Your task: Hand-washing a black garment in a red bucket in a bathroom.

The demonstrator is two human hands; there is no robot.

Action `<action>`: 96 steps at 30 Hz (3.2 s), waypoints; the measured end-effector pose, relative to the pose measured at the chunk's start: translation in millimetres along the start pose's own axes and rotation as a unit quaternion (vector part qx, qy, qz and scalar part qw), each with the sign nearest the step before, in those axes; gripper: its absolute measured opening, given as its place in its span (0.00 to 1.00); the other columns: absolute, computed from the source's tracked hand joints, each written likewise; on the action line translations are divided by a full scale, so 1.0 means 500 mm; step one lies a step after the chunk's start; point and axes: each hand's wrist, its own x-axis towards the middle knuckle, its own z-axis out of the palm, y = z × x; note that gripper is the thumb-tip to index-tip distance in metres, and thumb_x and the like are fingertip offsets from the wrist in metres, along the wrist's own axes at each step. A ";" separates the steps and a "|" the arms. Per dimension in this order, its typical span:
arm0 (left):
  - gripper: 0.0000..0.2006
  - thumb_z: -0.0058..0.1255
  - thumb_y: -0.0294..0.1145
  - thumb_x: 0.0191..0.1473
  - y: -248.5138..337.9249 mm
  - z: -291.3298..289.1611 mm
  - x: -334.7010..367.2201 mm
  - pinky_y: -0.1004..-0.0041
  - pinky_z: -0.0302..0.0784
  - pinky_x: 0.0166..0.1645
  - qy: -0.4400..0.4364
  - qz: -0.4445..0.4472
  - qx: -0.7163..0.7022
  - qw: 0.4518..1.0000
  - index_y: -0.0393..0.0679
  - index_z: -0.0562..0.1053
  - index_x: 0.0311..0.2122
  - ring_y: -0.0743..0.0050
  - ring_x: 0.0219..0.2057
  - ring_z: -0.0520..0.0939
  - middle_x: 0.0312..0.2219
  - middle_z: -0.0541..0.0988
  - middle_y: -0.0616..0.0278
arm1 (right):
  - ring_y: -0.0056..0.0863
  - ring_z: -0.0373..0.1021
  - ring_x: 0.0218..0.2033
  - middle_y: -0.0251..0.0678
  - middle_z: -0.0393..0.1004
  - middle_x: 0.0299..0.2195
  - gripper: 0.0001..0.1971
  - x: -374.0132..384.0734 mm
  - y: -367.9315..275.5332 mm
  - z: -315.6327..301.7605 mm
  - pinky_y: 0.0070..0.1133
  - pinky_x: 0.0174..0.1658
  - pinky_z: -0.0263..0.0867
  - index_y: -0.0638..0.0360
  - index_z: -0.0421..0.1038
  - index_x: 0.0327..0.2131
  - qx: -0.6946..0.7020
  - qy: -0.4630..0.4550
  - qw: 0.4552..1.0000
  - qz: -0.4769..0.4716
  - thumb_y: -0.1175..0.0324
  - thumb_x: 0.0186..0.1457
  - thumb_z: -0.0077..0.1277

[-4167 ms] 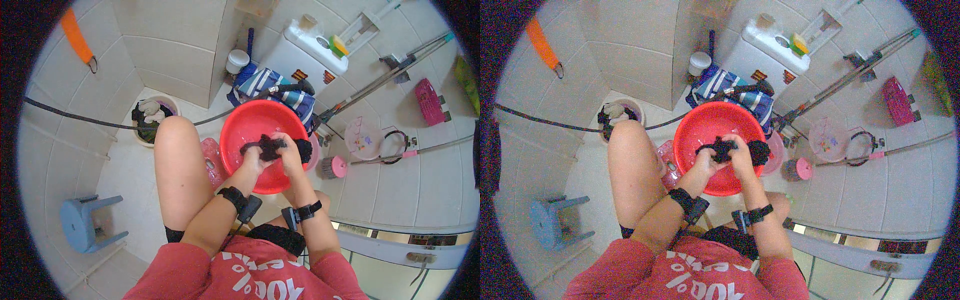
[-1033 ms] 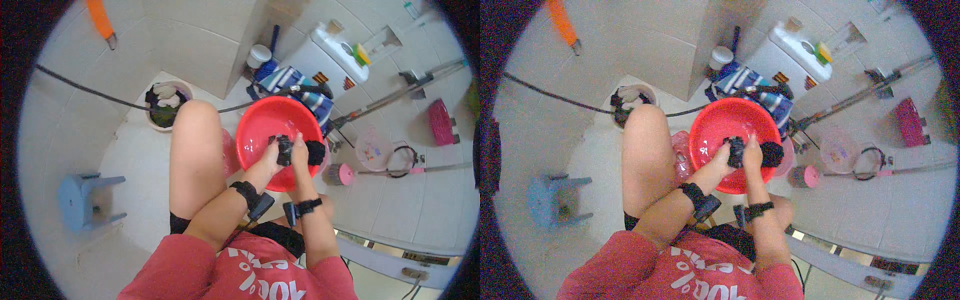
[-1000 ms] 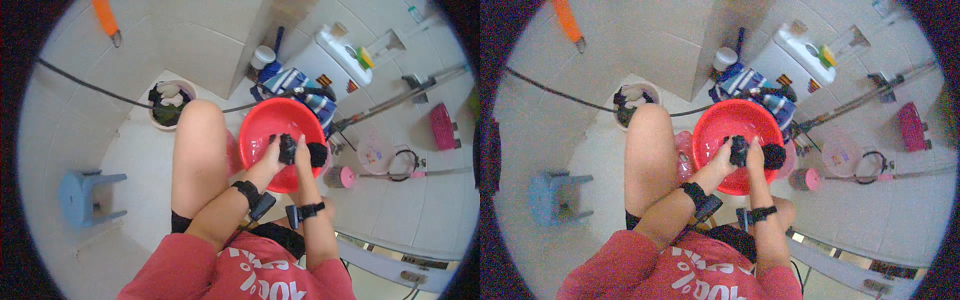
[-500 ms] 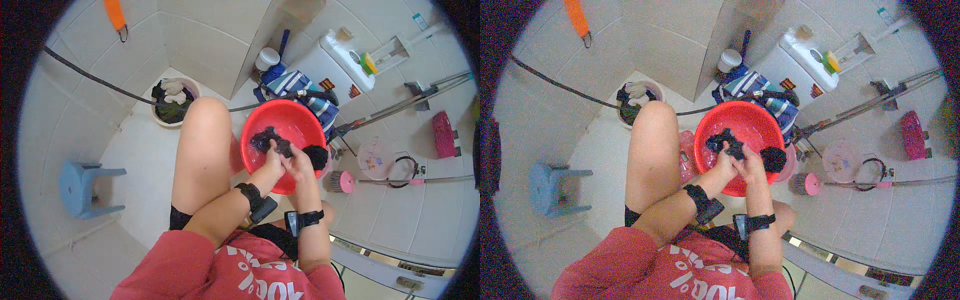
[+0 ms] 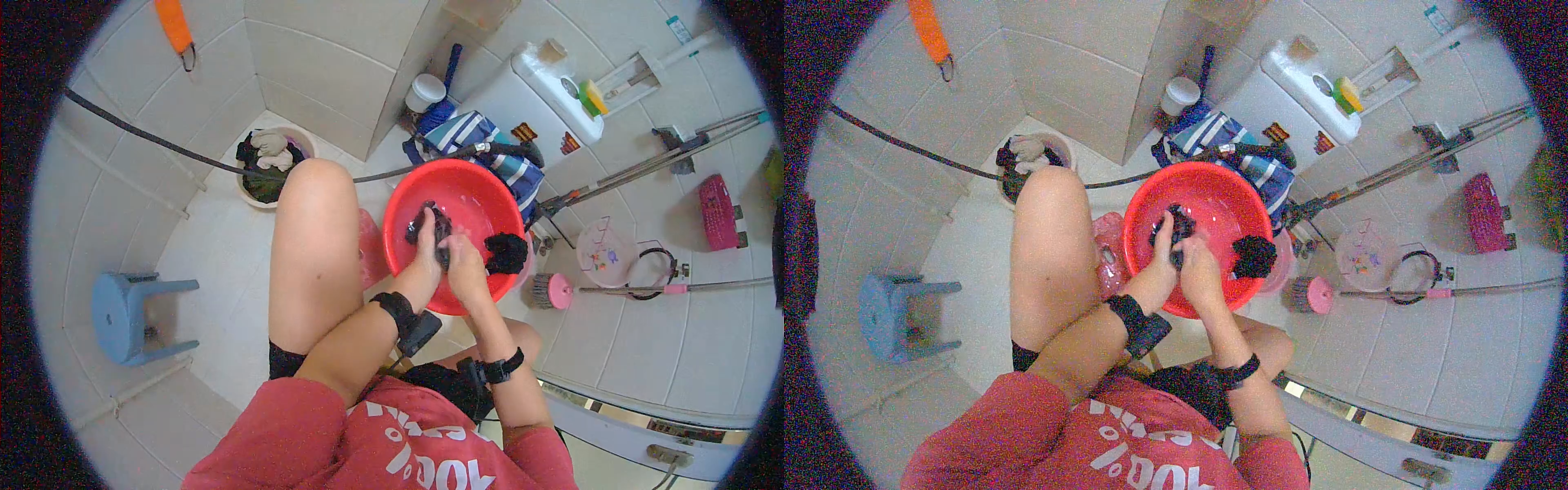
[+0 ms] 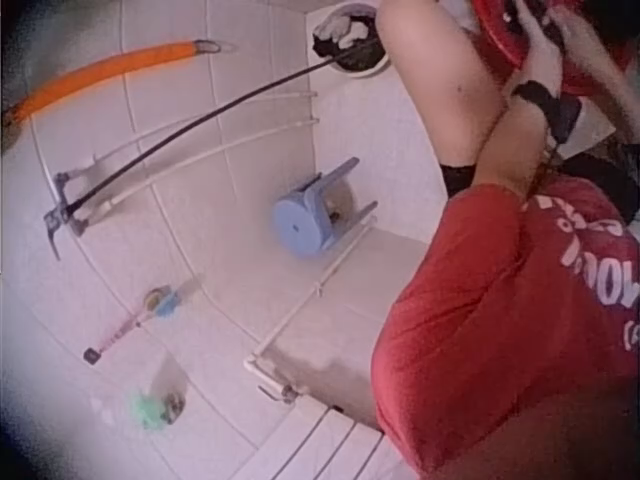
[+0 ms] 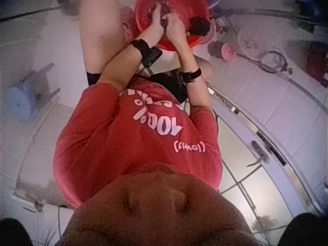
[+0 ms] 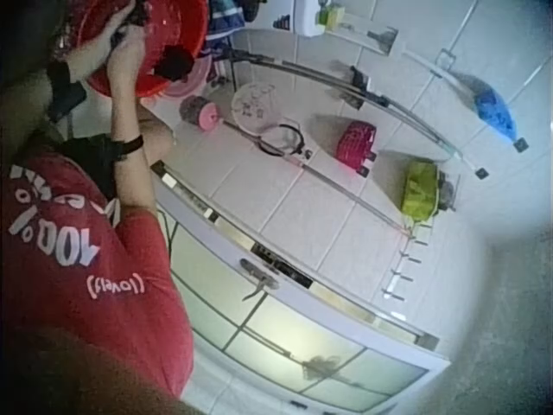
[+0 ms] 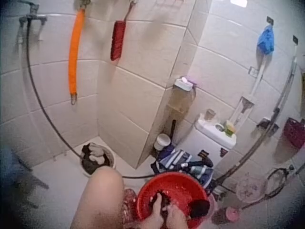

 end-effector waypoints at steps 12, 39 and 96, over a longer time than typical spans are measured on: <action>0.10 0.41 0.41 0.52 -0.076 -0.082 0.097 0.67 0.70 0.27 0.034 -0.030 0.012 0.999 0.48 0.69 0.27 0.68 0.24 0.75 0.20 0.74 0.64 | 0.49 0.69 0.29 0.52 0.71 0.23 0.26 0.049 0.071 0.072 0.38 0.35 0.62 0.60 0.72 0.23 -0.084 0.140 0.982 0.090 0.46 0.52 0.37; 0.19 0.39 0.43 0.54 0.024 -0.128 0.106 0.59 0.66 0.46 0.150 0.041 0.194 0.969 0.41 0.65 0.46 0.63 0.41 0.71 0.40 0.71 0.57 | 0.41 0.70 0.36 0.47 0.73 0.30 0.10 0.049 0.214 0.125 0.34 0.36 0.66 0.61 0.70 0.31 -0.300 -0.053 0.952 0.043 0.68 0.43 0.47; 0.21 0.30 0.48 0.56 0.019 -0.097 0.071 0.47 0.63 0.50 0.155 -0.041 0.219 0.963 0.46 0.66 0.47 0.51 0.43 0.72 0.41 0.72 0.53 | 0.41 0.68 0.40 0.47 0.71 0.36 0.17 0.015 0.206 0.090 0.32 0.43 0.62 0.60 0.65 0.41 -0.256 -0.098 0.957 0.098 0.70 0.45 0.40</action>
